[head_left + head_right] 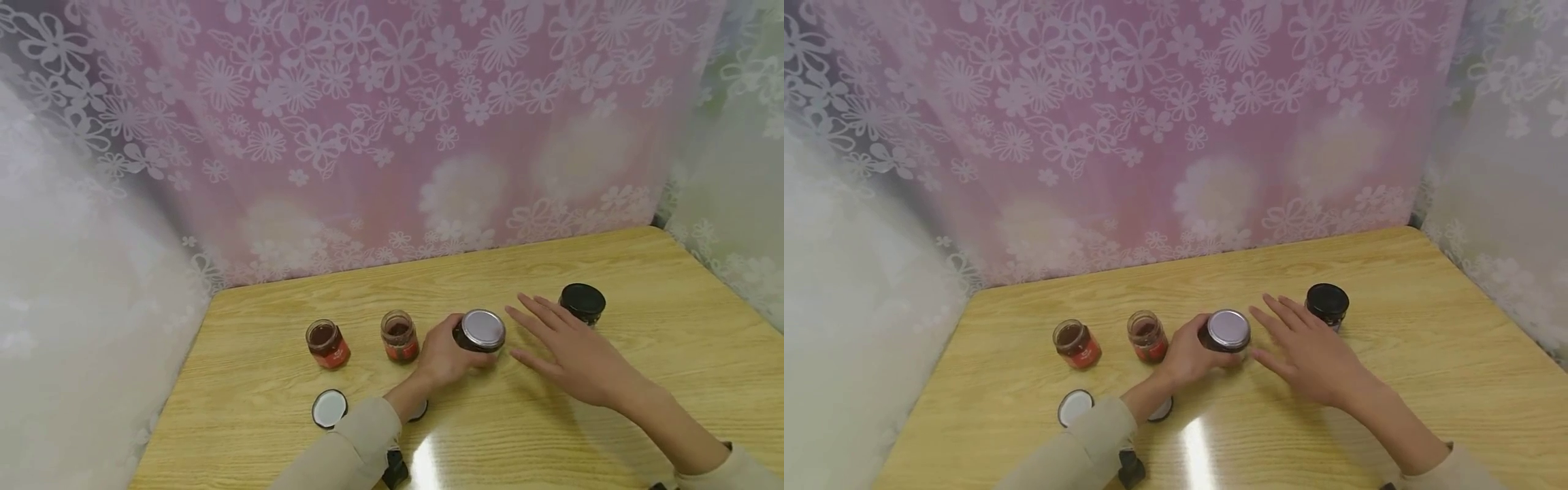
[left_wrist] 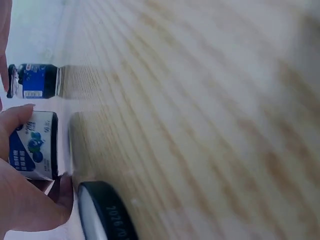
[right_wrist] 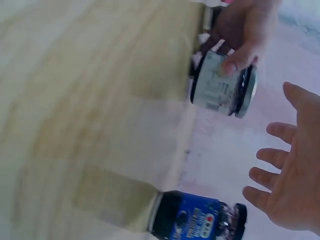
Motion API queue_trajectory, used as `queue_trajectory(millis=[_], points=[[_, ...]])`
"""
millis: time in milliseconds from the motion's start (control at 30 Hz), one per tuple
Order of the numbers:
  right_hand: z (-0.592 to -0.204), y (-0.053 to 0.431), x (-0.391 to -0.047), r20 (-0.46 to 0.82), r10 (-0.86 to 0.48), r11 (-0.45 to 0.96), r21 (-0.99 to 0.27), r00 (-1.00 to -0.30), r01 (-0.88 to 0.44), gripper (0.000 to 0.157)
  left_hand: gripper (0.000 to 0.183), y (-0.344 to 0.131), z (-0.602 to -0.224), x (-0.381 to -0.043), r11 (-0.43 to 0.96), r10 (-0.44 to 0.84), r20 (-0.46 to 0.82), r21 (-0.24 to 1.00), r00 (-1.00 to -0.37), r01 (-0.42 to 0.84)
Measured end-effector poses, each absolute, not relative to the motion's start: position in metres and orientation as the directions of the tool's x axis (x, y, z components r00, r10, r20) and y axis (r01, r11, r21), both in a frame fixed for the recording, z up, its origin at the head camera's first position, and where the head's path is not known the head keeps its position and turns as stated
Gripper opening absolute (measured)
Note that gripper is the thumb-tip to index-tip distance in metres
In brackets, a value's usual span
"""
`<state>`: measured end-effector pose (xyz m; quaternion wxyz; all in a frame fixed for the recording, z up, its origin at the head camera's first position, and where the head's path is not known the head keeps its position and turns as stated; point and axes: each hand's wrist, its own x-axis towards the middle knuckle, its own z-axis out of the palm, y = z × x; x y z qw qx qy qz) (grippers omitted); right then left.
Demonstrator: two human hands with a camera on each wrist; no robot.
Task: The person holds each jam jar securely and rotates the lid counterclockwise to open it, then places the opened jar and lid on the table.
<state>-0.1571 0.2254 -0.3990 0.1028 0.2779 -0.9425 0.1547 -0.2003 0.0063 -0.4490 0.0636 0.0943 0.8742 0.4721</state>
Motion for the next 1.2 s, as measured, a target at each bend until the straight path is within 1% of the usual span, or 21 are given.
queue_trajectory(millis=[100, 333, 533, 667, 900, 1033, 1200], points=[[-0.389, 0.226, -0.154, 0.259, -0.458, 0.789, -0.323, -0.85, -0.523, 0.062, 0.068, 0.006, -0.443, -0.194, 0.512, 0.246, 0.016, 0.847, -0.969, 0.144], [-0.378, 0.223, -0.146, 0.256, -0.432, 0.773, -0.389, -0.865, -0.501, 0.06, 0.066, -0.002, -0.423, -0.175, 0.439, 0.27, 0.163, 0.856, -0.949, 0.272], [-0.368, 0.218, -0.138, 0.265, -0.416, 0.766, -0.414, -0.87, -0.492, 0.059, 0.065, -0.013, -0.412, -0.163, 0.39, 0.309, 0.182, 0.871, -0.933, 0.299], [-0.363, 0.214, -0.134, 0.264, -0.422, 0.755, -0.428, -0.867, -0.498, 0.058, 0.064, -0.019, -0.408, -0.158, 0.392, 0.348, 0.195, 0.858, -0.917, 0.331], [-0.354, 0.205, -0.127, 0.259, -0.435, 0.73, -0.459, -0.863, -0.506, 0.057, 0.062, -0.028, -0.399, -0.15, 0.444, 0.431, 0.257, 0.774, -0.865, 0.451], [-0.352, 0.199, -0.125, 0.24, -0.442, 0.727, -0.469, -0.864, -0.502, 0.056, 0.061, -0.031, -0.398, -0.147, 0.483, 0.44, 0.313, 0.707, -0.842, 0.516], [-0.357, 0.191, -0.122, 0.213, -0.457, 0.74, -0.448, -0.864, -0.502, 0.057, 0.06, -0.035, -0.399, -0.143, 0.519, 0.462, 0.348, 0.639, -0.816, 0.567]])
